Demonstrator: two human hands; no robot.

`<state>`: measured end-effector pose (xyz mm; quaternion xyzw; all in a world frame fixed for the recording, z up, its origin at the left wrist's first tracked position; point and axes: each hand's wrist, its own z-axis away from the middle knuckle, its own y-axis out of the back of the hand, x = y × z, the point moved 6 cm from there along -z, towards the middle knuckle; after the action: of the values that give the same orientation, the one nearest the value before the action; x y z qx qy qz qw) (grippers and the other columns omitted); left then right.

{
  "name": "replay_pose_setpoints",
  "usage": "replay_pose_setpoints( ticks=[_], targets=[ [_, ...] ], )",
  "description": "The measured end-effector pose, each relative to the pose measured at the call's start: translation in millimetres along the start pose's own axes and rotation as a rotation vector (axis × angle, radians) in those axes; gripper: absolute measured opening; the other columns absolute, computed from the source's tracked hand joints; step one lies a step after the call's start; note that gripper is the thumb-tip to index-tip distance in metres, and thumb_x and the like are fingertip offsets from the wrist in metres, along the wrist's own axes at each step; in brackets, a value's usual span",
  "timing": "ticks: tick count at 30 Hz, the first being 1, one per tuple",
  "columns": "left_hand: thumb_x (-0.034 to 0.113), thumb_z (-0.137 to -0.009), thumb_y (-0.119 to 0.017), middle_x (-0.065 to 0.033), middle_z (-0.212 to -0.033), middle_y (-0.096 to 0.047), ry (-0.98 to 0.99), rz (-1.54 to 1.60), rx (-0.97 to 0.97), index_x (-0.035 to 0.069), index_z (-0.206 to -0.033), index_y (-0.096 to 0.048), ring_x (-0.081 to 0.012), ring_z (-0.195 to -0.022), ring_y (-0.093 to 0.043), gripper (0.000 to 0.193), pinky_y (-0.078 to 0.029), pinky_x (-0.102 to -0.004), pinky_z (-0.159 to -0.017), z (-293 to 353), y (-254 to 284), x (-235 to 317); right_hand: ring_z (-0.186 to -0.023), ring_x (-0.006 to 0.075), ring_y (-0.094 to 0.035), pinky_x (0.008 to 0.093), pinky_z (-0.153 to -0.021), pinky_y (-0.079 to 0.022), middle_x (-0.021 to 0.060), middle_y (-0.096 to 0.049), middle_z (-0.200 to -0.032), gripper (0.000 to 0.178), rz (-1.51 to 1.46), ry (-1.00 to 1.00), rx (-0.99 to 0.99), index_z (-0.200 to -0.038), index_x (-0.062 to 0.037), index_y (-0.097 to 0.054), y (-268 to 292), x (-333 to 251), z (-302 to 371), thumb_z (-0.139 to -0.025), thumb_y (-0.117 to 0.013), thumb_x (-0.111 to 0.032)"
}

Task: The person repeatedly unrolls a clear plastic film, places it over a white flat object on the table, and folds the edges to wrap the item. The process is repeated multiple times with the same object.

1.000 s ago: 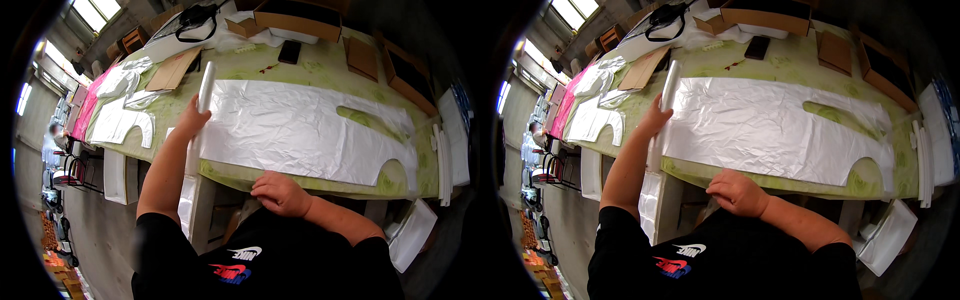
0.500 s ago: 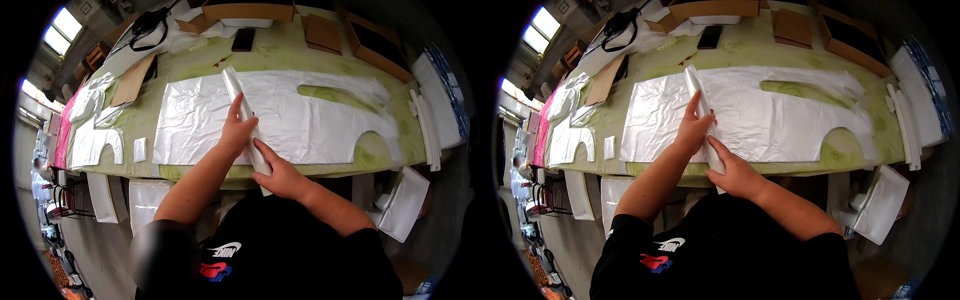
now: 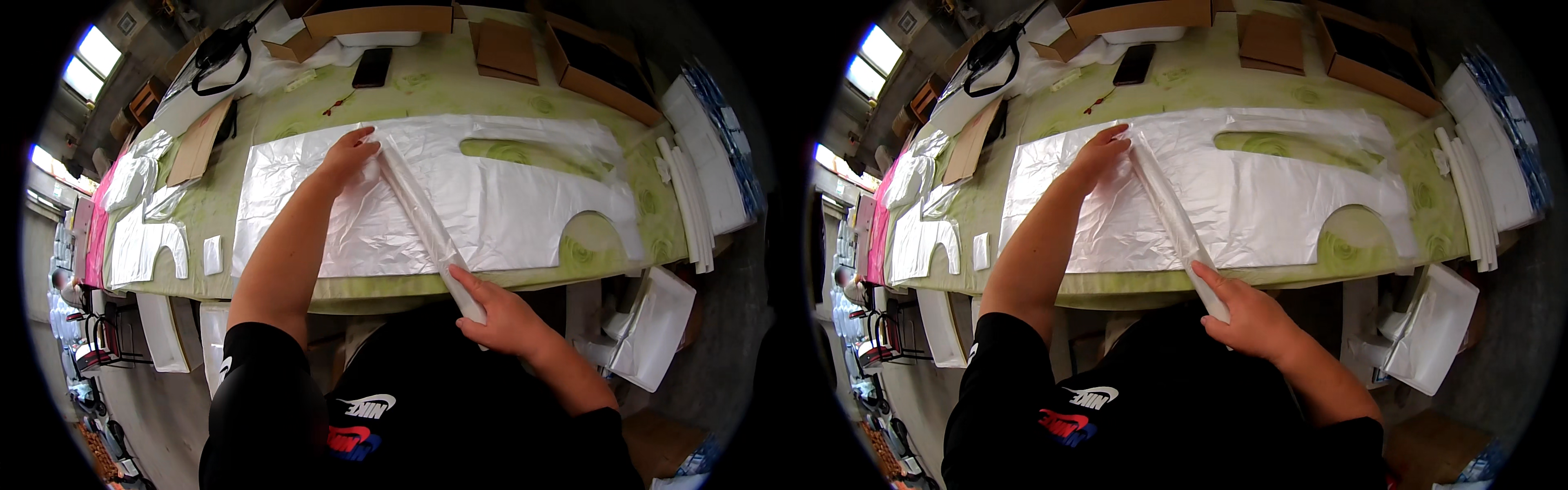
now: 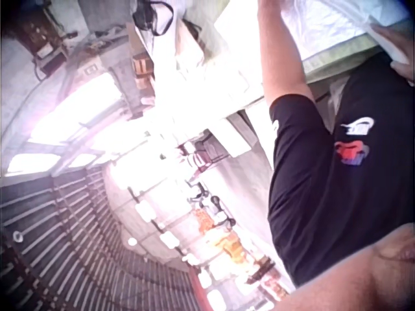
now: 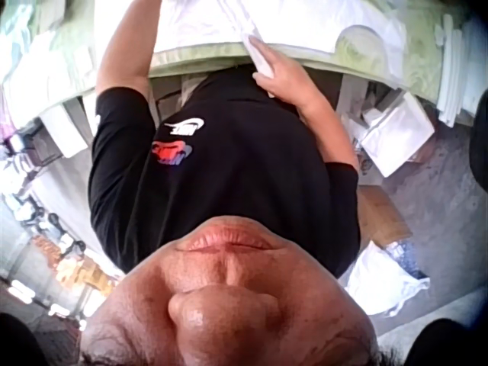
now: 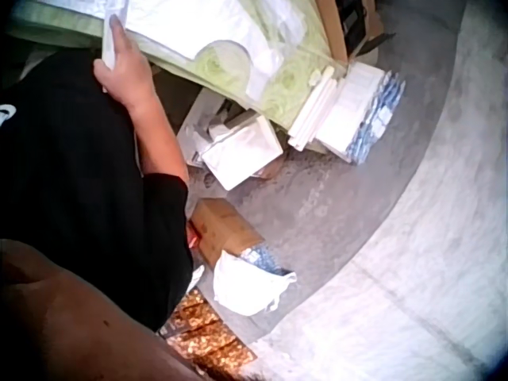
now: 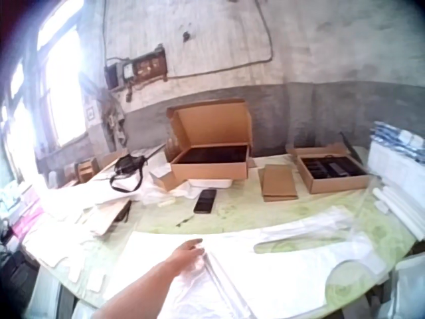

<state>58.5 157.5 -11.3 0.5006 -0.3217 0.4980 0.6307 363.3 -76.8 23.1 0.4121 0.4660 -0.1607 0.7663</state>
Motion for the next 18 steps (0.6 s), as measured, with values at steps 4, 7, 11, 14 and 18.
replay_pose_setpoints(
  ticks=[4,7,11,14,18],
  targets=[
    [0.032,-0.097,-0.068,-0.0062,-0.126,-0.067,0.048,-0.206,-0.076,0.013,-0.141,-0.065,-0.0191,-0.111,-0.06,0.048,-0.049,-0.034,-0.094,13.0,-5.3,14.2,-0.109,0.0423,-0.066,0.0444,-0.099,-0.052,0.0263,-0.064,-0.124,0.085,-0.01,-0.066,-0.034,-0.165,-0.0229,-0.03,3.7,-1.2,1.9,-0.089,-0.069,-0.028],
    [0.028,-0.096,-0.069,-0.0078,-0.127,-0.068,0.129,-0.161,-0.076,0.011,-0.136,-0.067,-0.0226,-0.114,-0.063,0.044,-0.05,-0.0342,-0.097,8.6,-13.1,14.7,-0.113,0.0429,-0.066,0.0439,-0.099,-0.052,0.0273,-0.064,-0.129,0.087,-0.009,-0.037,0.013,-0.165,-0.022,-0.03,4.8,1.2,2.2,-0.088,-0.07,-0.027],
    [0.017,-0.092,-0.069,-0.0123,-0.131,-0.068,-0.541,-1.037,-0.113,0.008,-0.13,-0.069,-0.0283,-0.119,-0.064,0.039,-0.051,-0.0338,-0.103,-7.9,-15.1,9.8,-0.12,0.0428,-0.064,0.0436,-0.102,-0.052,0.028,-0.062,-0.137,0.091,-0.04,-0.104,0.062,-0.165,-0.0193,-0.027,9.1,-2.7,8.4,-0.086,-0.072,-0.025],
    [0.01,-0.089,-0.068,-0.0148,-0.132,-0.067,-0.58,-1.114,-0.147,0.006,-0.128,-0.068,-0.0317,-0.12,-0.064,0.038,-0.05,-0.0339,-0.106,-1.8,-19.5,16.3,-0.119,0.0436,-0.065,0.0451,-0.101,-0.052,0.0271,-0.062,-0.137,0.093,0.033,-0.169,0.05,-0.165,-0.016,-0.025,13.6,-3.0,13.4,-0.086,-0.073,-0.026],
    [0.02,-0.093,-0.064,-0.0113,-0.14,-0.062,0.062,-0.32,-0.032,0.008,-0.128,-0.068,-0.036,-0.126,-0.059,0.038,-0.048,-0.0386,-0.108,9.6,-24.3,15.5,-0.113,0.0438,-0.066,0.0474,-0.096,-0.054,0.0261,-0.064,-0.132,0.096,0.216,-0.232,-0.013,-0.165,-0.0143,-0.021,17.7,-6.9,25.3,-0.086,-0.073,-0.028]
  ],
)
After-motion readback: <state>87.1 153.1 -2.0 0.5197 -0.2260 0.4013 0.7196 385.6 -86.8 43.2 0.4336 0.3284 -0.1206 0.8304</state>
